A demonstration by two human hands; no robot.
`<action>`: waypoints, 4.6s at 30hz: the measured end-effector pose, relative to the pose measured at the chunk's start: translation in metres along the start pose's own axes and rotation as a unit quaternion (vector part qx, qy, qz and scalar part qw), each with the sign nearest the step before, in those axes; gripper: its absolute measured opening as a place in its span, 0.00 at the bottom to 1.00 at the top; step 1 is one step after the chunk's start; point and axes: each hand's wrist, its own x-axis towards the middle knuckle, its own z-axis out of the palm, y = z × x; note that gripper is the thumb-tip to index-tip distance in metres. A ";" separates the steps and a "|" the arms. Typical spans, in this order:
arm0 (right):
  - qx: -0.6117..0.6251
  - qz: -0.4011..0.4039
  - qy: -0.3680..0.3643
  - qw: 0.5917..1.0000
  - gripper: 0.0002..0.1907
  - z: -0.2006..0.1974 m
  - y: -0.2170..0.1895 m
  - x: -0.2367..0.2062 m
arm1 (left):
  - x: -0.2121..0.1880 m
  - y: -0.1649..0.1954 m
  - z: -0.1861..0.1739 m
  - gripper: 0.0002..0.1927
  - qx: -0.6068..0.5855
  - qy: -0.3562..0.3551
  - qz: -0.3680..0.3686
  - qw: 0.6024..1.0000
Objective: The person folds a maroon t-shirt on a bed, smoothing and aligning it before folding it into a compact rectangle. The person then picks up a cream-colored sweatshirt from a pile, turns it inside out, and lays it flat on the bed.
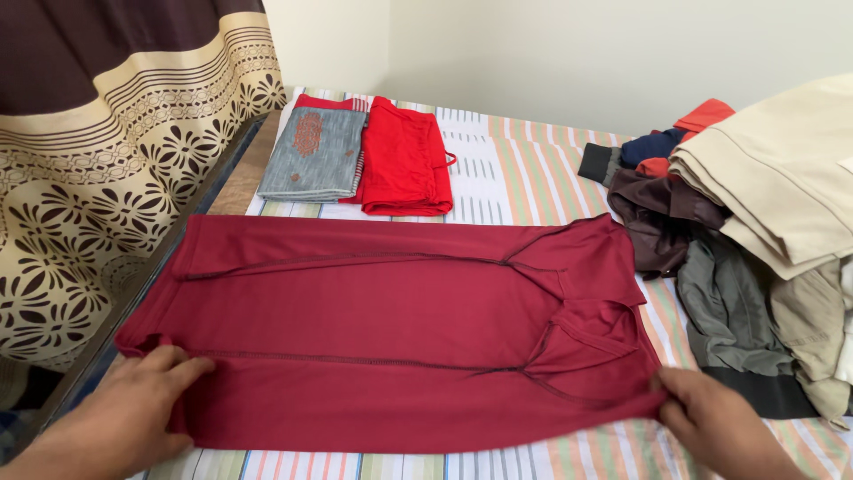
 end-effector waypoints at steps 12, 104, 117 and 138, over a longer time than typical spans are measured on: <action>0.085 0.048 -0.098 0.990 0.13 -0.055 -0.045 0.059 | -0.007 -0.006 -0.031 0.29 0.118 0.015 -0.019 0.993; 0.355 0.331 -0.023 0.874 0.04 -0.036 0.009 0.271 | 0.208 -0.061 -0.116 0.08 -0.678 0.067 -0.140 0.719; 0.353 0.368 -0.010 0.860 0.06 0.008 0.019 0.295 | 0.226 -0.071 -0.103 0.15 -0.620 0.053 -0.227 0.750; 0.270 0.325 0.080 0.903 0.07 0.037 0.035 0.288 | 0.250 -0.065 -0.110 0.09 -0.623 0.155 -0.108 0.759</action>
